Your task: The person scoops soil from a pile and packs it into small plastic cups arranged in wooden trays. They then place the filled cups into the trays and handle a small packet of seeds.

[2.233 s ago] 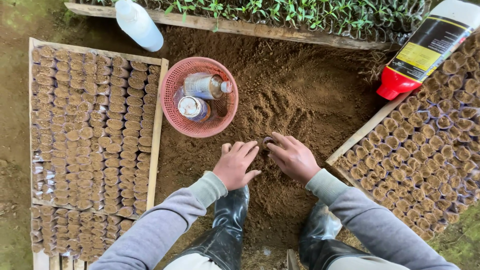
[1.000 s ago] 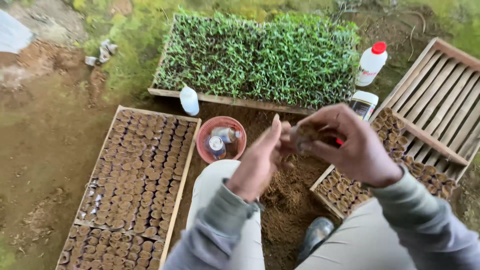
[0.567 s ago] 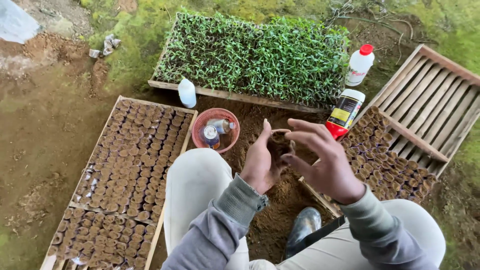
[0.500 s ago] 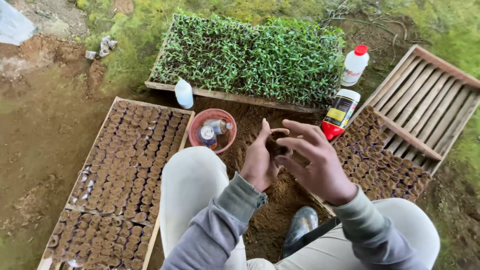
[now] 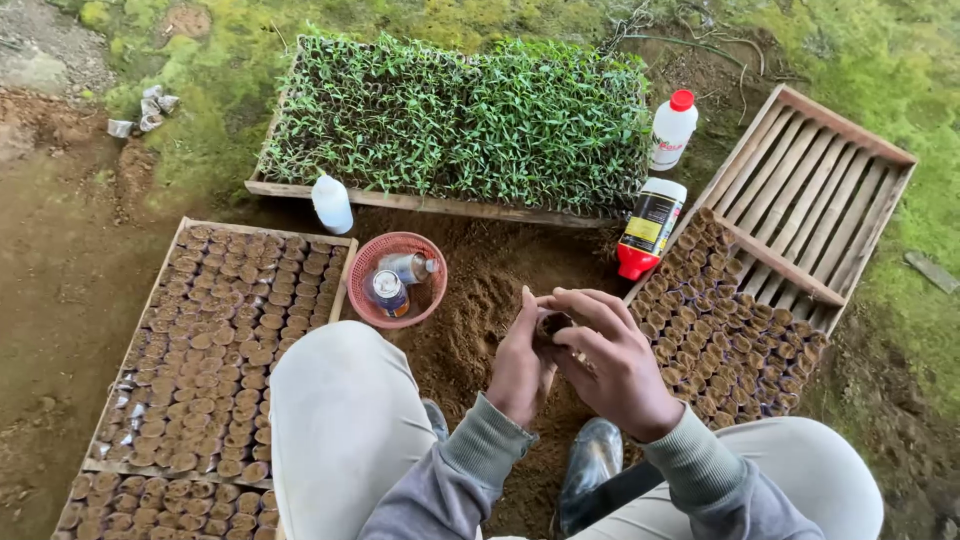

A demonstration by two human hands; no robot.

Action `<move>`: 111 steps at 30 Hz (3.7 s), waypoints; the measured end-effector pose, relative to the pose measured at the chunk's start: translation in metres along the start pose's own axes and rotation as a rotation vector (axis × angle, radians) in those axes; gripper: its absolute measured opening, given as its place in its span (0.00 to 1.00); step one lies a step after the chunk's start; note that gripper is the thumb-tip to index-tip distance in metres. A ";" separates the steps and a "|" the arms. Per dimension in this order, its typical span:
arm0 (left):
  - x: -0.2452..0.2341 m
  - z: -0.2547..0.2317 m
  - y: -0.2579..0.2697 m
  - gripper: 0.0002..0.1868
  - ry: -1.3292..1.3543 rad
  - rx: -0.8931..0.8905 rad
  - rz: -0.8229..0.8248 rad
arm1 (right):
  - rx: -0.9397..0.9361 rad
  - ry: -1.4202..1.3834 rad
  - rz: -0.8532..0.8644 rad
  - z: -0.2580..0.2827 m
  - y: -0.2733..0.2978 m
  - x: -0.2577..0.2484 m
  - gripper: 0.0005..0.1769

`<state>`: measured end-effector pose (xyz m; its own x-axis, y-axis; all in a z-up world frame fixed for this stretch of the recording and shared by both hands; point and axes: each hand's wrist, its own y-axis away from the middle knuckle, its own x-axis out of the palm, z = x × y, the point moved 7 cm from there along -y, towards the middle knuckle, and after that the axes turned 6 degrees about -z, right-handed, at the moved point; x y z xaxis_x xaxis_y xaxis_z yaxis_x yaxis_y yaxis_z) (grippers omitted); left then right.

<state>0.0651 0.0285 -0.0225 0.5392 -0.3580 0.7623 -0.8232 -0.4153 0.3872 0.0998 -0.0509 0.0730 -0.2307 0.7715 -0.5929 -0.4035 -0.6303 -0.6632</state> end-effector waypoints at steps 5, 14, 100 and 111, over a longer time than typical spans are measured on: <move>0.000 -0.009 0.002 0.27 -0.045 0.016 -0.046 | -0.014 -0.022 -0.033 -0.002 -0.005 0.003 0.08; -0.032 -0.013 0.002 0.30 -0.032 0.006 -0.107 | -0.052 -0.043 0.011 0.001 -0.008 0.014 0.07; -0.044 -0.013 0.029 0.29 -0.205 -0.145 -0.066 | -0.166 0.110 0.390 0.021 0.020 0.023 0.38; -0.035 -0.021 0.034 0.33 -0.259 -0.212 -0.119 | -0.213 0.083 0.421 0.024 0.024 0.026 0.32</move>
<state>0.0147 0.0448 -0.0248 0.6382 -0.5292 0.5591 -0.7560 -0.2938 0.5849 0.0633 -0.0440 0.0525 -0.2603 0.4416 -0.8586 -0.0978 -0.8968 -0.4315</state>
